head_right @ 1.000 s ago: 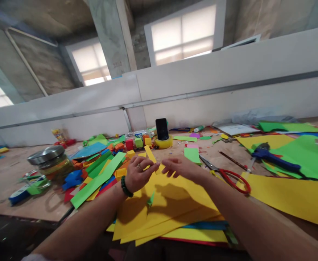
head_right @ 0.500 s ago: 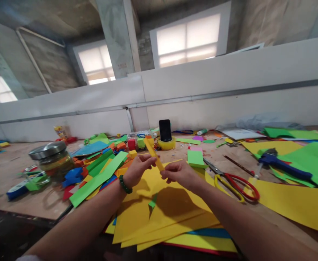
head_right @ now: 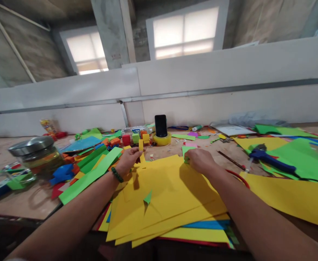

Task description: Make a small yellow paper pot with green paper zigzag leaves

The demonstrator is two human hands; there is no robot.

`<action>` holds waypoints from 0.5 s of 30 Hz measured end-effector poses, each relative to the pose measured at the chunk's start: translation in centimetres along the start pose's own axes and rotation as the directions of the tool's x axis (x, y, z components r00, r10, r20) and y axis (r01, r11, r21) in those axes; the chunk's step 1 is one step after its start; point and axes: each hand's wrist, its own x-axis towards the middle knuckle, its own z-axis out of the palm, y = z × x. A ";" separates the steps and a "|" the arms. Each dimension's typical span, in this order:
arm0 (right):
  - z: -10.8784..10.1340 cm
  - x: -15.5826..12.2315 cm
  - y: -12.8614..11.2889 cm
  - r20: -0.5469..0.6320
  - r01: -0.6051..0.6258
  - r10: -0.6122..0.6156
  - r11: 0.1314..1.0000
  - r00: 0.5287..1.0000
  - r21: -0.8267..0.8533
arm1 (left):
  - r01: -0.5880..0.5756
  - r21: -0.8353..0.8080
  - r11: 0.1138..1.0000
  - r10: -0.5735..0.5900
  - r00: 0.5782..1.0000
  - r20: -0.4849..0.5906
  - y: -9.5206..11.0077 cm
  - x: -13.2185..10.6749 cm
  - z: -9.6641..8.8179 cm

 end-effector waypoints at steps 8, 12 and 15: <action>-1.5 -0.7 -2.3 -0.439 0.243 -0.099 0.927 0.893 0.286 | -0.117 0.282 0.952 0.174 0.967 -0.186 0.7 -0.4 -0.5; -2.3 -1.2 -3.6 -0.351 0.361 -0.189 0.766 0.917 0.532 | -0.457 0.668 0.587 0.683 0.722 -0.106 3.2 -2.4 -0.4; -2.9 -1.5 -4.4 -0.175 0.292 -0.244 0.612 0.954 0.735 | -0.623 0.695 0.359 0.724 0.656 0.214 4.6 -3.9 0.1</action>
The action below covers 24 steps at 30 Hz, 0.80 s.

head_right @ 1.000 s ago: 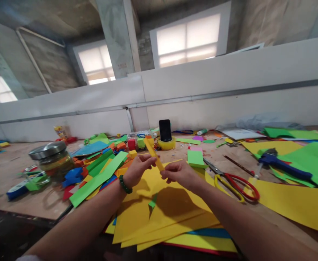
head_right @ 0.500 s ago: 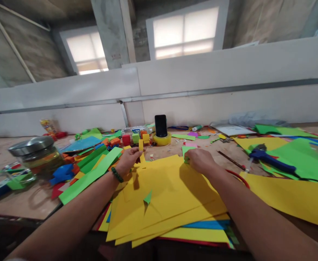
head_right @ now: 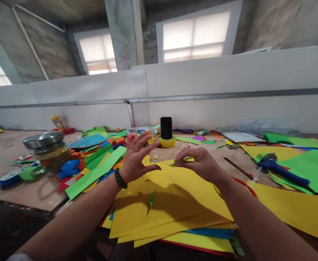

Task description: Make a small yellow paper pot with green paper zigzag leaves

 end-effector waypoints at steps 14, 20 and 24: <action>-2.5 0.2 -1.1 0.124 -0.487 0.475 0.868 0.871 0.095 | 0.810 -0.524 0.262 -0.387 0.586 0.712 -2.6 0.6 -0.7; -3.4 -0.1 -1.1 0.167 -0.429 0.414 0.901 0.895 0.065 | 0.774 -0.599 0.207 -0.424 0.623 0.658 -2.3 0.9 -1.1; -3.9 -0.3 0.0 0.179 -0.367 0.350 0.927 0.920 0.075 | 0.759 -0.614 0.216 -0.448 0.636 0.628 -1.6 1.2 -2.0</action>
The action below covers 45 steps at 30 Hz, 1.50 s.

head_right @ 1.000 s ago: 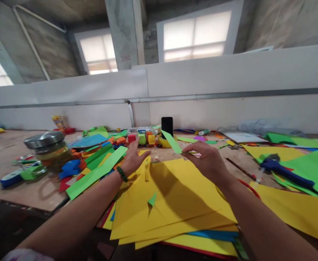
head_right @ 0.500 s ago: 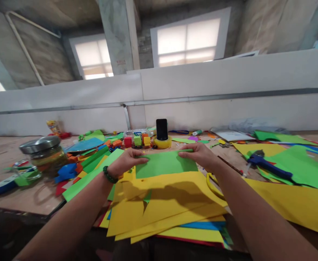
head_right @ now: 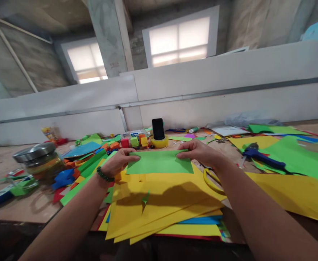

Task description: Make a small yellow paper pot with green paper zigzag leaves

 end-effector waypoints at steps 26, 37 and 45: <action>6.2 -5.4 5.2 0.390 0.513 -0.424 0.225 0.817 -0.828 | -0.567 0.824 -0.029 0.132 0.815 0.565 -4.2 -6.9 3.3; 5.9 -5.4 5.1 0.370 0.491 -0.375 0.310 0.850 -0.814 | -0.489 0.872 0.012 0.055 0.871 0.487 -3.5 -7.2 4.0; 7.7 -3.6 2.7 0.501 0.570 -0.287 0.265 0.817 -0.778 | -0.481 0.876 0.048 0.021 0.877 0.480 -2.5 -5.9 4.6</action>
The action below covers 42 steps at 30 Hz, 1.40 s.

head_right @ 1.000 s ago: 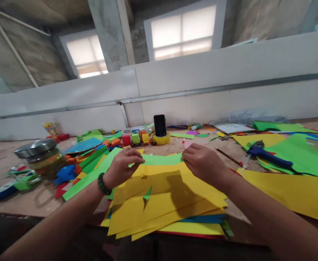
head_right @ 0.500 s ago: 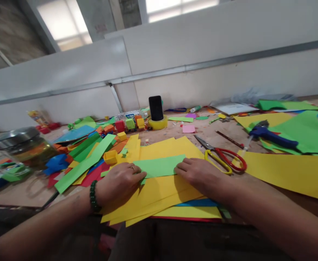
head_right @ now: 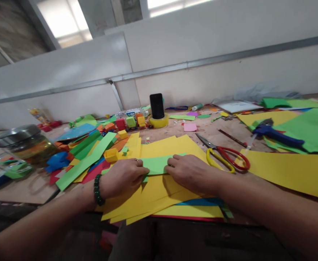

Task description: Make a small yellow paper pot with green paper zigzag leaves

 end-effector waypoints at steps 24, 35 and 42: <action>2.7 0.7 0.6 -0.125 -0.134 0.233 0.839 0.964 0.528 | 0.165 -0.533 0.830 -0.200 0.980 -0.008 -0.9 1.7 1.6; 2.3 0.2 1.0 -0.031 -0.229 0.298 0.793 0.954 0.565 | 0.195 -0.514 0.835 -0.219 0.976 0.016 -0.6 1.5 1.7; 2.1 0.2 0.7 -0.045 -0.230 0.301 0.810 0.953 0.539 | 0.148 -0.537 0.831 -0.189 0.982 -0.021 -0.9 1.0 1.5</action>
